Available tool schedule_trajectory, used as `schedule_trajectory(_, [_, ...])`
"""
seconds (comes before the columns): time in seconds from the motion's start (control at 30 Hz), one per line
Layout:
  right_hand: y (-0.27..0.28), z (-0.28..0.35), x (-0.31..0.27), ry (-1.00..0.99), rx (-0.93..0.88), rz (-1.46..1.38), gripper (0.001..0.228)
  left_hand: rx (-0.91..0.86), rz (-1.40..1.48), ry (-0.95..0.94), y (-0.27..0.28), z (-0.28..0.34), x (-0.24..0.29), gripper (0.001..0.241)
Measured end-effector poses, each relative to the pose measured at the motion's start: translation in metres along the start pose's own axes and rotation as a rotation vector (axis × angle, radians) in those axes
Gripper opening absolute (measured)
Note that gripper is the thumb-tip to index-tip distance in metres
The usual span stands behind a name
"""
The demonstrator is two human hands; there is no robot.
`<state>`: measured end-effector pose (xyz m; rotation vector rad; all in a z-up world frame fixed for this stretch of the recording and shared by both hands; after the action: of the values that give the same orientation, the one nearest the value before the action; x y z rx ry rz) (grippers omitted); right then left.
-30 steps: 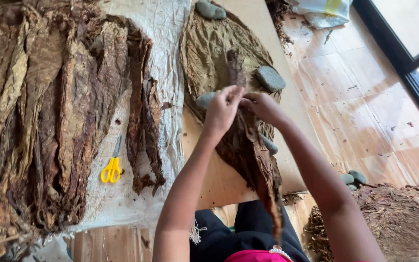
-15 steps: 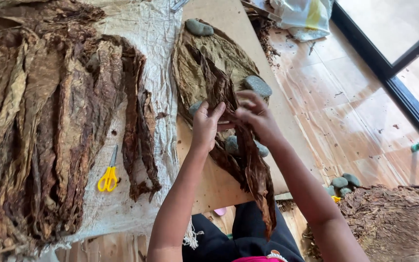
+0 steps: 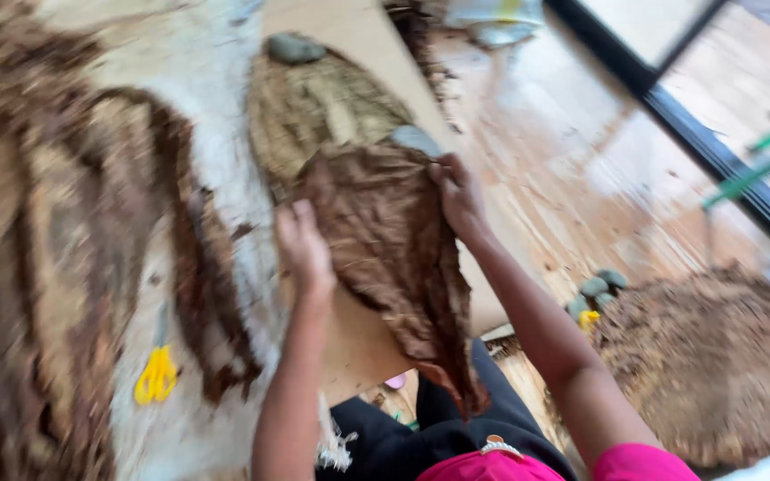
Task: Smoothing out large dried leaves on a wooden board and weighing them down with stones to keep them flat.
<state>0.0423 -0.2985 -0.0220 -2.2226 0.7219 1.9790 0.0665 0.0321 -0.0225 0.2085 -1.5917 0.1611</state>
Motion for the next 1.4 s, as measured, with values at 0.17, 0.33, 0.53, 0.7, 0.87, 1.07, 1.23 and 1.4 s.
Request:
schedule_trajectory(0.17, [0.051, -0.008, 0.018, -0.043, 0.072, 0.051, 0.017, -0.020, -0.353, -0.020, 0.050, -0.029, -0.029, 0.044])
schedule_trajectory(0.33, [0.062, 0.004, 0.021, -0.057, 0.031, 0.159, 0.014, -0.030, -0.508, -0.221, 0.056, -0.017, -0.002, 0.029])
schedule_trajectory(0.53, [0.078, 0.000, 0.058, -0.190, 0.038, 0.284, 0.016, -0.072, -0.744, -0.060, 0.060, -0.006, 0.017, 0.035])
schedule_trajectory(0.7, [0.065, 0.009, 0.034, -0.179, -0.184, 0.339, 0.037, -0.246, -0.767, 0.090, 0.037, 0.001, 0.035, 0.064])
schedule_trajectory(0.87, [0.016, 0.017, -0.012, 0.111, -0.378, 0.291, 0.035, -0.248, -0.292, 0.146, 0.020, -0.002, 0.026, 0.035])
schedule_trajectory(1.07, [-0.035, 0.010, -0.042, 0.338, -0.394, 0.265, 0.030, -0.288, 0.232, 0.403, 0.007, -0.009, 0.007, 0.048])
schedule_trajectory(1.23, [-0.052, 0.002, -0.103, 0.286, -0.458, -0.001, 0.063, -0.453, 0.519, 0.373, -0.016, 0.002, 0.038, 0.064])
schedule_trajectory(1.4, [-0.074, 0.001, -0.136, 0.080, -0.701, -0.214, 0.094, -0.603, 0.430, 0.255, -0.025, 0.007, 0.066, 0.090])
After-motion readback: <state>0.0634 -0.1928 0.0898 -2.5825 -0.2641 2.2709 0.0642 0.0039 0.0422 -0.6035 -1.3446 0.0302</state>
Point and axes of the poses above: each hand's wrist, its own z-axis away from the middle knuckle, its own y-axis out of the back of the hand, x = y × z, the point moved 10 cm from there along -z, towards the middle knuckle, and after that the axes turned 5 degrees about -x, right-handed, at the moved point
